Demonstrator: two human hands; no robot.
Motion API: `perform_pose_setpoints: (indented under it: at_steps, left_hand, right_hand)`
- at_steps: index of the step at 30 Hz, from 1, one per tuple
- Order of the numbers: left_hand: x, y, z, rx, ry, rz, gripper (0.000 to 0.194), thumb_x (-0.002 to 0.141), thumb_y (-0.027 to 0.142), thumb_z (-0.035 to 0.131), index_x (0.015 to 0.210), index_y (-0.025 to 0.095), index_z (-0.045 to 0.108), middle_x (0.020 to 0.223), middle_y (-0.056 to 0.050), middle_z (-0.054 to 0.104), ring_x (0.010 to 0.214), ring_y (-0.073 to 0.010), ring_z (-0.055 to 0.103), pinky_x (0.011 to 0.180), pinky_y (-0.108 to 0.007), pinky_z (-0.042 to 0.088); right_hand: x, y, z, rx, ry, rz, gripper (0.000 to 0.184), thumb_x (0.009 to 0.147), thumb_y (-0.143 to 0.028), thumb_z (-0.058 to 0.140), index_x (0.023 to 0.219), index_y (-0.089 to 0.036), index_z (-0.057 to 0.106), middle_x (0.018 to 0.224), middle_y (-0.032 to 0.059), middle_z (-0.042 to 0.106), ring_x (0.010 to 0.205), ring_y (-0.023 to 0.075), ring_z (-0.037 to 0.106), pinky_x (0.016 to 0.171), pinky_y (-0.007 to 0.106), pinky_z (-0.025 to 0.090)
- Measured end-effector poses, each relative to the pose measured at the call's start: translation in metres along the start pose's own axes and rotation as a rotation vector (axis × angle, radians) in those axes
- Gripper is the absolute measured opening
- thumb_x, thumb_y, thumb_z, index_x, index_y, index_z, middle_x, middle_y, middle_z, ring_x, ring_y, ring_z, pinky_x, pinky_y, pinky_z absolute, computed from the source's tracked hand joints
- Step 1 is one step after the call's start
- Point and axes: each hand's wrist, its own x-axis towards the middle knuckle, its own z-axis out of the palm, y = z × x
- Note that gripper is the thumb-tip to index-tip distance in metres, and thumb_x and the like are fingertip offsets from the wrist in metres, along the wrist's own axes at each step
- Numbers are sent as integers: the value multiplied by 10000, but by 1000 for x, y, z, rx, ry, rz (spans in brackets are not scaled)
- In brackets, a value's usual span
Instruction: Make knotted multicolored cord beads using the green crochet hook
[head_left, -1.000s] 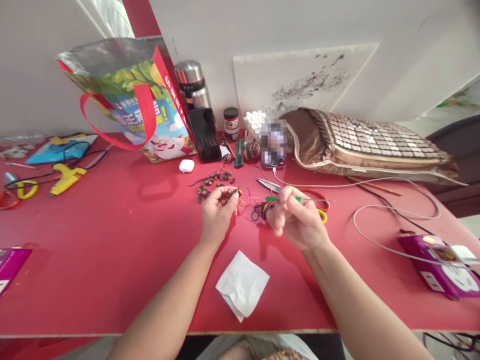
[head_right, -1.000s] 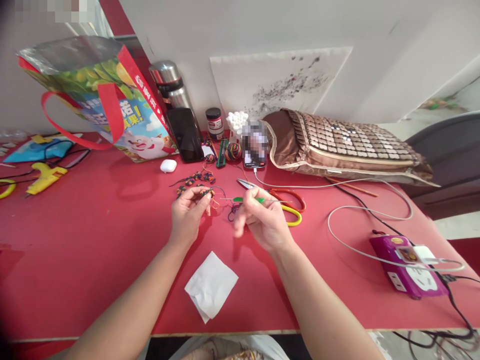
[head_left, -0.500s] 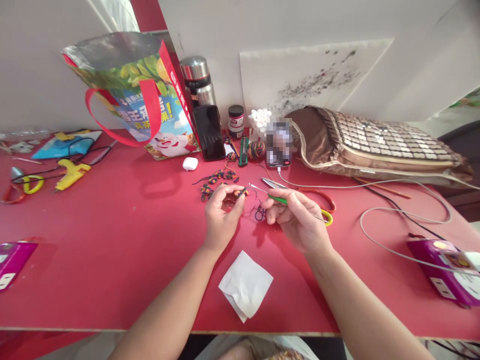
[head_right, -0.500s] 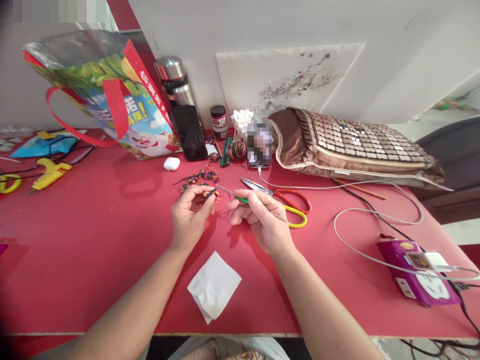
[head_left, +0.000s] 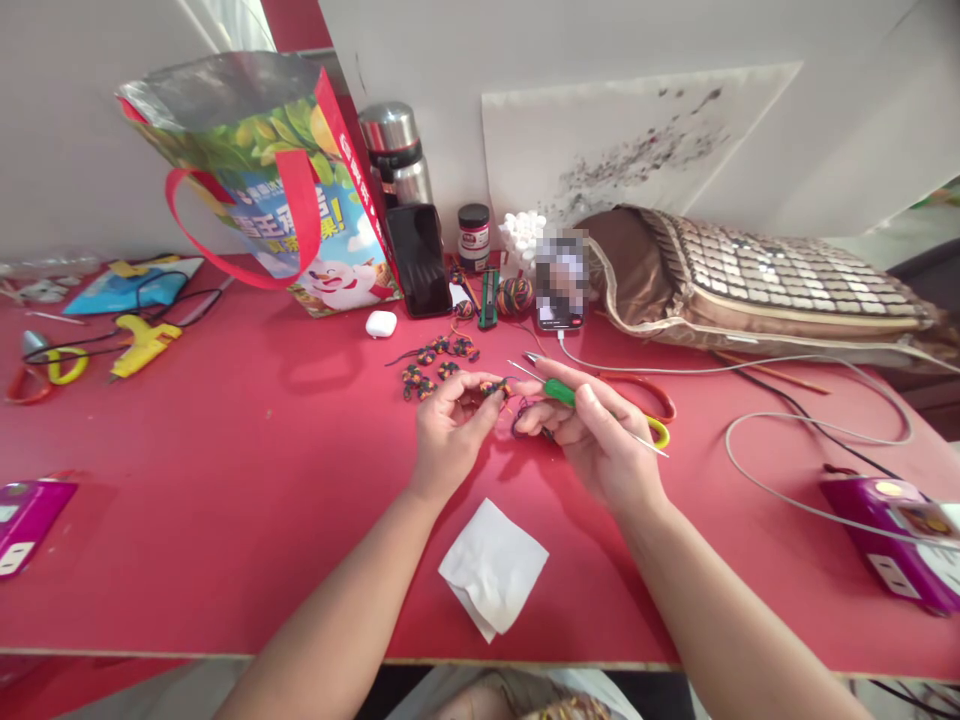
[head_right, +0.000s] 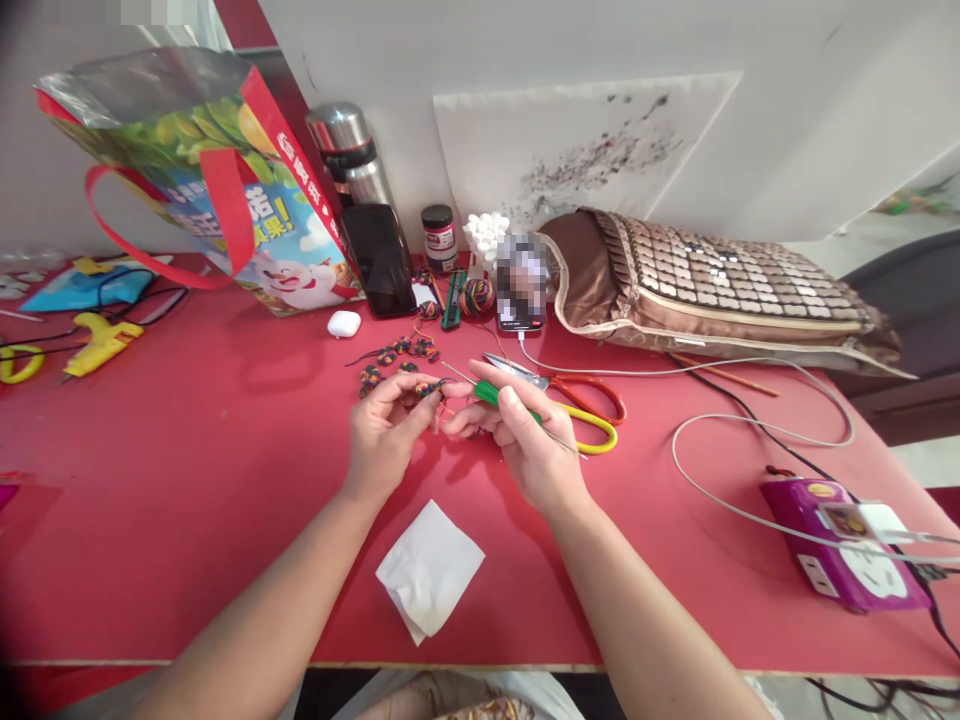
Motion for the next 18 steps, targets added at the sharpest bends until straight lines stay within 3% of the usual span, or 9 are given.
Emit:
perform_pose_setpoints:
  at_steps: [6, 18]
  left_hand:
    - [0, 0, 0, -35, 7, -16, 236, 820, 381, 791, 924, 185, 712, 844, -24, 674, 693, -119, 619, 634, -234, 521]
    - [-3, -4, -2, 213, 8, 254, 91, 916, 222, 685, 999, 191, 710, 966, -48, 652, 834, -135, 656, 716, -238, 550]
  right_hand:
    - [-3, 7, -5, -77, 13, -53, 115, 918, -291, 735, 992, -226, 795, 827, 34, 776, 577, 155, 679, 617, 339, 598]
    - [-8, 7, -1, -199, -2, -118, 126, 967, -240, 675, 1026, -223, 785, 847, 46, 794, 614, 173, 721, 636, 340, 618]
